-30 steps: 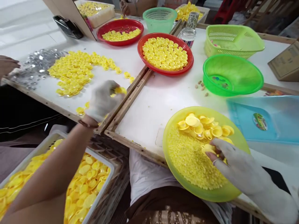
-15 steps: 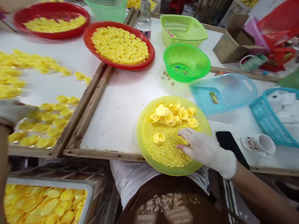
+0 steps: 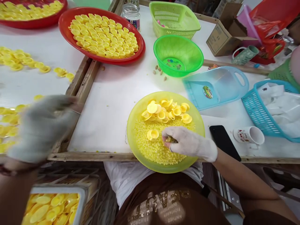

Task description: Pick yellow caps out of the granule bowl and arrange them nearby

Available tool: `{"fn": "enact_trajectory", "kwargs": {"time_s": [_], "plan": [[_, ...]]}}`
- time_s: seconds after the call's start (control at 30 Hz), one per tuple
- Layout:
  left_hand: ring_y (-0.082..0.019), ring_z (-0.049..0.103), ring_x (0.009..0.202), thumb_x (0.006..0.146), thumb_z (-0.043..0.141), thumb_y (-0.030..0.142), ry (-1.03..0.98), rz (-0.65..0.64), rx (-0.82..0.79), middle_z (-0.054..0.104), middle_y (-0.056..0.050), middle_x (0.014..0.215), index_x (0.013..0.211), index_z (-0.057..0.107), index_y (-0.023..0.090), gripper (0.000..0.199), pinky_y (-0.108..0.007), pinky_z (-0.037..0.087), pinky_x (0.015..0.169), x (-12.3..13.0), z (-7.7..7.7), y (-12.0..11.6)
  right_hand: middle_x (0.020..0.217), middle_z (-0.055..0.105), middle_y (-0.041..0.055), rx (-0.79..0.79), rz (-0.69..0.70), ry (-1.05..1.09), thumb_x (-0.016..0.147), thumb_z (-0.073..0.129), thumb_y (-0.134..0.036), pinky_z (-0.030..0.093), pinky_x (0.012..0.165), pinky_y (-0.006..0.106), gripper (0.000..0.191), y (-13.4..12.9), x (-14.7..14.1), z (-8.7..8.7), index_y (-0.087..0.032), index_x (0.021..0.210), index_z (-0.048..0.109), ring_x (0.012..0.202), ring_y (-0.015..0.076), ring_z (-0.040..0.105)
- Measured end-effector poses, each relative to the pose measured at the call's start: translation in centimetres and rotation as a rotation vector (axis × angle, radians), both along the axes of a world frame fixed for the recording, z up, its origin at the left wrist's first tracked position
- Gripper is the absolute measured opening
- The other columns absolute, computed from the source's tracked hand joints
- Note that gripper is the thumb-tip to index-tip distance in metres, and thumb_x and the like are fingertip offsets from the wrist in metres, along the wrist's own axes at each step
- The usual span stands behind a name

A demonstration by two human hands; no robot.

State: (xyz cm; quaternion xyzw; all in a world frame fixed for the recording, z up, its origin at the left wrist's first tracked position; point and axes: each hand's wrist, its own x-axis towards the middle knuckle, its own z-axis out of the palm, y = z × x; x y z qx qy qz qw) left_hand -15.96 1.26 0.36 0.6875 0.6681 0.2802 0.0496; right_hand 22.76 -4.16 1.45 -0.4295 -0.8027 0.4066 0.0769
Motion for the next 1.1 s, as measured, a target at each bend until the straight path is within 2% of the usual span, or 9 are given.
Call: {"fn": "enact_trajectory", "kwargs": {"time_s": [0.1, 0.17, 0.23, 0.4, 0.57, 0.7, 0.83, 0.93, 1.1], "plan": [[-0.023, 0.066, 0.099, 0.087, 0.066, 0.048, -0.058, -0.475, 0.008, 0.070, -0.008, 0.111, 0.112, 0.066, 0.017, 0.039, -0.038, 0.051, 0.090, 8.6, -0.7, -3.5, 0.093, 0.065, 0.0026, 0.175, -0.015, 0.044, 0.085, 0.053, -0.008, 0.047, 0.082, 0.031, 0.015, 0.7, -1.1, 0.5, -0.019, 0.094, 0.058, 0.084, 0.0153, 0.058], [-0.029, 0.065, 0.100, 0.085, 0.067, 0.051, 0.105, -0.545, 0.057, 0.069, -0.010, 0.115, 0.115, 0.065, 0.019, 0.045, -0.046, 0.048, 0.090, 12.4, -1.0, -4.8, 0.100, 0.065, 0.0043, 0.258, 0.028, 0.072, 0.088, 0.052, -0.008, 0.047, 0.090, 0.034, 0.019, 1.1, -1.8, 0.6, -0.020, 0.101, 0.059, 0.095, 0.0177, 0.059], [-0.033, 0.063, 0.101, 0.083, 0.067, 0.055, 0.213, -0.510, 0.082, 0.069, -0.010, 0.117, 0.116, 0.064, 0.020, 0.048, -0.051, 0.044, 0.089, 14.1, -1.3, -5.4, 0.107, 0.064, 0.0052, 0.294, 0.063, 0.083, 0.089, 0.051, -0.008, 0.047, 0.096, 0.037, 0.023, 1.2, -2.0, 0.6, -0.021, 0.107, 0.058, 0.103, 0.0192, 0.059], [-0.032, 0.063, 0.101, 0.081, 0.065, 0.046, 0.160, -0.554, 0.057, 0.068, -0.010, 0.115, 0.112, 0.064, 0.020, 0.040, -0.051, 0.042, 0.087, 14.8, -1.4, -6.2, 0.103, 0.064, 0.0055, 0.278, -0.014, -0.019, 0.090, 0.050, -0.007, 0.049, 0.089, 0.035, 0.019, 0.5, 0.0, 0.0, -0.019, 0.103, 0.057, 0.096, 0.0180, 0.059], [-0.030, 0.063, 0.094, 0.082, 0.064, 0.043, 0.136, -0.578, 0.000, 0.070, -0.009, 0.106, 0.105, 0.065, 0.018, 0.034, -0.051, 0.045, 0.083, 16.6, -1.6, -6.4, 0.095, 0.062, 0.0056, 0.190, 0.065, -0.329, 0.092, 0.053, -0.016, 0.048, 0.078, 0.033, 0.009, -1.1, 0.7, -1.8, -0.017, 0.100, 0.059, 0.085, 0.0182, 0.057], [-0.030, 0.065, 0.091, 0.085, 0.063, 0.034, 0.139, -0.561, -0.019, 0.070, -0.009, 0.101, 0.102, 0.064, 0.019, 0.022, -0.050, 0.048, 0.080, 17.0, -1.8, -6.3, 0.096, 0.063, 0.0061, 0.197, 0.115, -0.412, 0.094, 0.050, -0.017, 0.045, 0.071, 0.032, 0.011, -1.6, 0.4, -2.1, -0.017, 0.099, 0.060, 0.079, 0.0175, 0.057], [-0.025, 0.066, 0.105, 0.090, 0.058, 0.020, -0.127, -0.578, 0.070, 0.066, -0.010, 0.118, 0.117, 0.057, 0.020, 0.027, -0.043, 0.054, 0.088, 16.5, -2.1, -6.6, 0.099, 0.063, 0.0062, 0.290, 0.058, -0.350, 0.095, 0.052, -0.020, 0.045, 0.075, 0.033, 0.010, -0.9, 0.7, -0.6, -0.018, 0.101, 0.060, 0.087, 0.0199, 0.058], [-0.022, 0.066, 0.107, 0.090, 0.058, 0.014, -0.240, -0.586, 0.109, 0.065, -0.009, 0.117, 0.126, 0.053, 0.022, 0.037, -0.038, 0.056, 0.089, 16.4, -2.1, -6.9, 0.100, 0.064, 0.0067, 0.388, -0.027, -0.294, 0.097, 0.048, -0.019, 0.044, 0.079, 0.033, 0.011, 0.1, 0.8, 0.4, -0.019, 0.100, 0.059, 0.093, 0.0204, 0.058], [-0.020, 0.066, 0.106, 0.090, 0.061, 0.016, -0.288, -0.532, 0.131, 0.066, -0.009, 0.119, 0.127, 0.055, 0.020, 0.038, -0.035, 0.056, 0.090, 14.8, -1.1, -7.0, 0.104, 0.063, 0.0115, 0.588, -0.190, -0.457, 0.099, 0.046, -0.026, 0.042, 0.072, 0.034, 0.019, 2.3, 0.9, -0.4, -0.017, 0.111, 0.058, 0.091, 0.0240, 0.058]]}}
